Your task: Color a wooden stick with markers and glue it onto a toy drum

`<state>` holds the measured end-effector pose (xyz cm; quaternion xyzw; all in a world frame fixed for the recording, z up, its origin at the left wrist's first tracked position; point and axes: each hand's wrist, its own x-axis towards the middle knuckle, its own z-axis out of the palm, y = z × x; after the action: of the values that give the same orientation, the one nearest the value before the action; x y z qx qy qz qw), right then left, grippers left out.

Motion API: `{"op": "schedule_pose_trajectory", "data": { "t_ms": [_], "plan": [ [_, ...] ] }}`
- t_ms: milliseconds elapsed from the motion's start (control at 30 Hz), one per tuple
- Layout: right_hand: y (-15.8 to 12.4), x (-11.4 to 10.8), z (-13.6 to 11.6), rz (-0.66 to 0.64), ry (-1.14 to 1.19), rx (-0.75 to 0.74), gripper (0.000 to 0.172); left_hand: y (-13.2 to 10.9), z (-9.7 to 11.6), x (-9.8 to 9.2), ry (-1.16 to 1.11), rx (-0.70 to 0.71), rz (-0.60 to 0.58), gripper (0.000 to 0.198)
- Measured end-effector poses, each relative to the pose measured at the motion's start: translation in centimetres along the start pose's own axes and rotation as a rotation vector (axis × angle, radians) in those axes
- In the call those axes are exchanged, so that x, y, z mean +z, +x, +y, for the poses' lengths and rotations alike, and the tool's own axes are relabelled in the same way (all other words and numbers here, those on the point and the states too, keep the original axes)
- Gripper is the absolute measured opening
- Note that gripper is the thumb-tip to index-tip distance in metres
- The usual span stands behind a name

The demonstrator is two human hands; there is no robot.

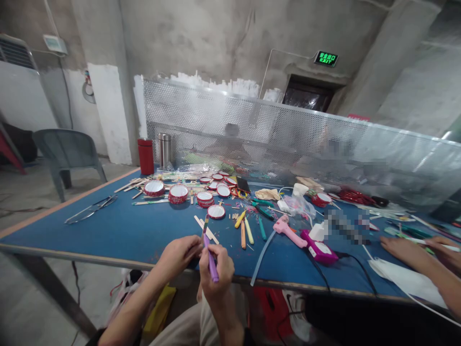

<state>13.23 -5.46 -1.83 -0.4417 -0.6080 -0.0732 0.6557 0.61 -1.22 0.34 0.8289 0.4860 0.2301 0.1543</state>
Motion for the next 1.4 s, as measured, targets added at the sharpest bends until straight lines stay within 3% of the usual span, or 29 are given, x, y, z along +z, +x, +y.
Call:
{"op": "schedule_pose_trajectory", "data": {
  "t_ms": [267,567,833,1400],
  "plan": [
    [-0.18,0.14,0.12,0.034,-0.017,0.022,0.005,-0.11,0.22,-0.28,-0.006,-0.004,0.002,0.026],
    [-0.02,0.09,-0.01,-0.026,0.015,-0.005,0.005,0.01,-0.11,-0.06,-0.013,0.018,0.004,0.024],
    [-0.24,0.10,0.04,0.028,0.000,0.020,0.005,-0.15,0.43,-0.52,0.014,-0.007,-0.009,0.025],
    [-0.15,0.01,0.01,-0.037,0.014,-0.001,0.004,0.05,-0.12,-0.10,0.001,0.014,-0.006,0.024]
  ]
}}
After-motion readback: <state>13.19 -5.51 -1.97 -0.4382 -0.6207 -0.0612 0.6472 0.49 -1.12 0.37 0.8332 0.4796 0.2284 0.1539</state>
